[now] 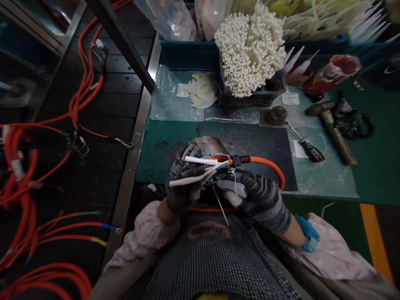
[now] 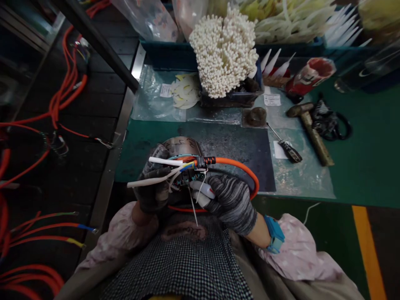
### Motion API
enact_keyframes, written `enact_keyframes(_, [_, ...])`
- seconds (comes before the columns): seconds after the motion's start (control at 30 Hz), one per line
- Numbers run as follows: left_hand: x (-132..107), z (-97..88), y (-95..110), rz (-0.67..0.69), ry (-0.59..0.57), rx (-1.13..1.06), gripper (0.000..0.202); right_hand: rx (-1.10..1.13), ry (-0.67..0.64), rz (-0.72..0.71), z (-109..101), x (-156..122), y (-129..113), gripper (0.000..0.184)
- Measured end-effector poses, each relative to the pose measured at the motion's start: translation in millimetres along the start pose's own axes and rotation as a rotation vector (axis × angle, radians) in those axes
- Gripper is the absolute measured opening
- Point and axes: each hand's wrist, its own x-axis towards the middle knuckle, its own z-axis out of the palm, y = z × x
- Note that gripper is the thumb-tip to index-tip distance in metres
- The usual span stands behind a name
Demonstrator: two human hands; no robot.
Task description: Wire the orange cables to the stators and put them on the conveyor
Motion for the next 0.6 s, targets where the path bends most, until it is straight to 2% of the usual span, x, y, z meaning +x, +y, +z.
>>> enact_keyframes(0.07, [13.8, -0.1, 7.4, 0.128, 0.042, -0.022, 0.031, 0.011, 0.003, 0.023, -5.5, -2.4, 3.4, 0.022])
enact_keyframes(0.13, [32.0, 0.5, 17.8, 0.190, 0.058, 0.006, 0.029, -0.006, 0.012, 0.049, -10.8, -5.7, 8.1, 0.023])
enact_keyframes(0.3, [72.4, 4.6, 39.9, 0.237, -0.028, 0.120, 0.028, -0.105, 0.084, 0.063, -17.2, -9.3, 20.0, 0.015])
enact_keyframes(0.47, [92.8, 11.3, 46.8, 0.272, -0.070, 0.345, 0.033, -0.246, 0.104, 0.027, -21.5, 1.4, 20.9, 0.010])
enact_keyframes(0.6, [108.0, 20.3, 51.5, 0.349, -0.082, 0.431, 0.031, -0.331, 0.153, -0.020, -26.3, 10.0, 24.3, 0.018])
